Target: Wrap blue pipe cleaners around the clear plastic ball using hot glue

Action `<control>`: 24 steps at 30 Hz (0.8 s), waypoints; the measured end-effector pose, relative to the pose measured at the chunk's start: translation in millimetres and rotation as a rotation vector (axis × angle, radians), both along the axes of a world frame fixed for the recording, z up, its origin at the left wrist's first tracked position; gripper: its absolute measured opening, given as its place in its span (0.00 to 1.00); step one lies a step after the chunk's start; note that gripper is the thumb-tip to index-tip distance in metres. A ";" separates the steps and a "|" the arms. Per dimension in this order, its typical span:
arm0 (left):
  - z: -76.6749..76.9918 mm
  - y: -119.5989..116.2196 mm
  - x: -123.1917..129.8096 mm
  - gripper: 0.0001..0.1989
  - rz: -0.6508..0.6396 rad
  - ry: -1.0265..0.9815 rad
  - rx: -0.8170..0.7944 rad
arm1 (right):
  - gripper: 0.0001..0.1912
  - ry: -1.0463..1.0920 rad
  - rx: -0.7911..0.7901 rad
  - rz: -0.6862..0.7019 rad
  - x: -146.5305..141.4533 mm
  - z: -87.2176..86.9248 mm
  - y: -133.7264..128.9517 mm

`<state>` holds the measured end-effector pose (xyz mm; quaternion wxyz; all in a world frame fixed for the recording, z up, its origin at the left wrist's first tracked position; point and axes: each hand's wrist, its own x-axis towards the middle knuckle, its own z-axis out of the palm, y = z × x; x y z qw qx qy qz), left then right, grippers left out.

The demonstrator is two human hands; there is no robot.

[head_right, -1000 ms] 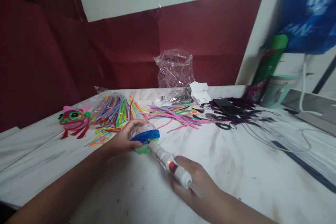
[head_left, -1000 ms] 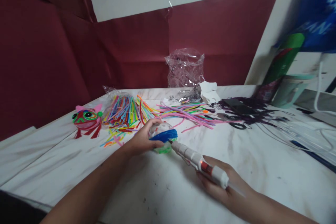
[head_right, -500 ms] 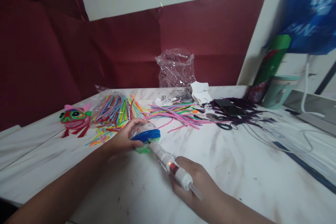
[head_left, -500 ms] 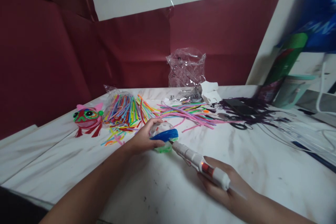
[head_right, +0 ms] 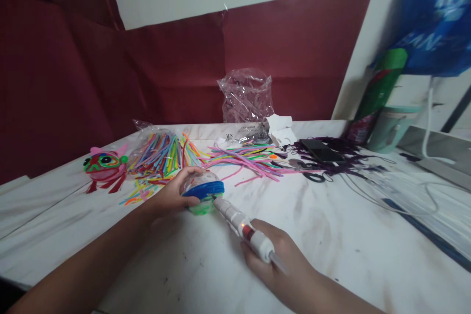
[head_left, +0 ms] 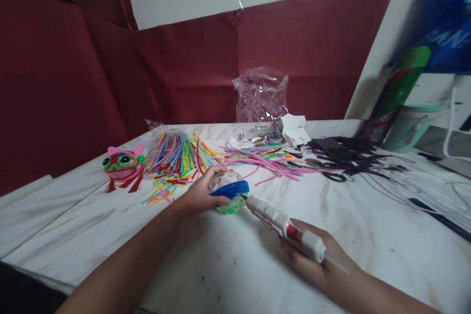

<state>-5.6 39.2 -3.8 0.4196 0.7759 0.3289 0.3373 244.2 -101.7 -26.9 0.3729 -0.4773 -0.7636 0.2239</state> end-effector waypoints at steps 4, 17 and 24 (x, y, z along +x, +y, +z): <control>0.2 0.1 0.4 0.35 -0.004 -0.011 0.003 | 0.09 0.027 -0.005 0.005 -1.1 0.0 0.2; -2.0 1.7 -1.0 0.36 0.011 -0.003 0.026 | 0.08 0.128 -0.080 0.004 0.8 -5.5 1.7; -1.1 1.1 -0.7 0.35 0.008 -0.009 0.012 | 0.06 0.127 -0.062 -0.002 0.8 -3.3 2.2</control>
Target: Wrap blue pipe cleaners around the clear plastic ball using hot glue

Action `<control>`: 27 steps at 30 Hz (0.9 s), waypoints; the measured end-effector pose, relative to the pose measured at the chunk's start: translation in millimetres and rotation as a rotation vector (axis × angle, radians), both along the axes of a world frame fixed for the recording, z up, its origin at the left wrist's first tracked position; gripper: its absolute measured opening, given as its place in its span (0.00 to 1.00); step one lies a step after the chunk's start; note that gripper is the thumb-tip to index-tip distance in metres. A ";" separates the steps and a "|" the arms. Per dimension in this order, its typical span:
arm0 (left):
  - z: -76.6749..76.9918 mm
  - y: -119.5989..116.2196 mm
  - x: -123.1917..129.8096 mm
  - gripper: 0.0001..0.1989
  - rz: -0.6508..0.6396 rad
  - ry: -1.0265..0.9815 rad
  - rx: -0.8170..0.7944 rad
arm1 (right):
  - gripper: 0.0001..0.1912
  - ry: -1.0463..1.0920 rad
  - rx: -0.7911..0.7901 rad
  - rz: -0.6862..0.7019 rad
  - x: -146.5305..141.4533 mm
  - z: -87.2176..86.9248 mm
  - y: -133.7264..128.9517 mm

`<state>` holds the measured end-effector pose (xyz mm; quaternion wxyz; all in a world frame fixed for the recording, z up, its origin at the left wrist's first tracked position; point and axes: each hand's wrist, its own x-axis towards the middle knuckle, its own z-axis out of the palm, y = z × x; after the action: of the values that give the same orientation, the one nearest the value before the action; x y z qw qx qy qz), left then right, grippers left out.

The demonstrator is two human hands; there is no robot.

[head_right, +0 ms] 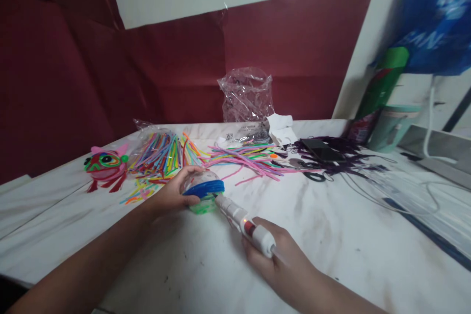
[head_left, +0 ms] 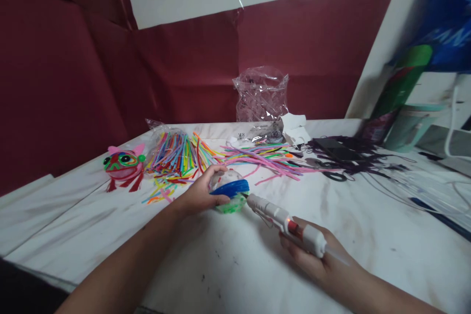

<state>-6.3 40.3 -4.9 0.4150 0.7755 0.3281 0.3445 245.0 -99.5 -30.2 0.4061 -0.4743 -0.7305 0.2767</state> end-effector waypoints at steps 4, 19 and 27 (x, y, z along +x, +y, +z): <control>1.1 -0.6 0.4 0.36 0.001 0.002 -0.003 | 0.07 -0.007 0.003 -0.007 -1.9 2.9 -2.7; -0.5 -3.7 2.8 0.35 0.005 -0.061 -0.125 | 0.11 -0.928 0.275 -0.400 91.5 0.1 26.0; 7.3 -9.6 6.5 0.33 0.035 -0.044 -0.131 | 0.02 -0.947 0.293 -0.421 133.7 -17.0 30.7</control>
<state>0.2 30.7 2.4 0.4659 0.7332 0.3541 0.3464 378.7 -68.7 -47.2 0.1411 -0.6215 -0.7539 -0.1597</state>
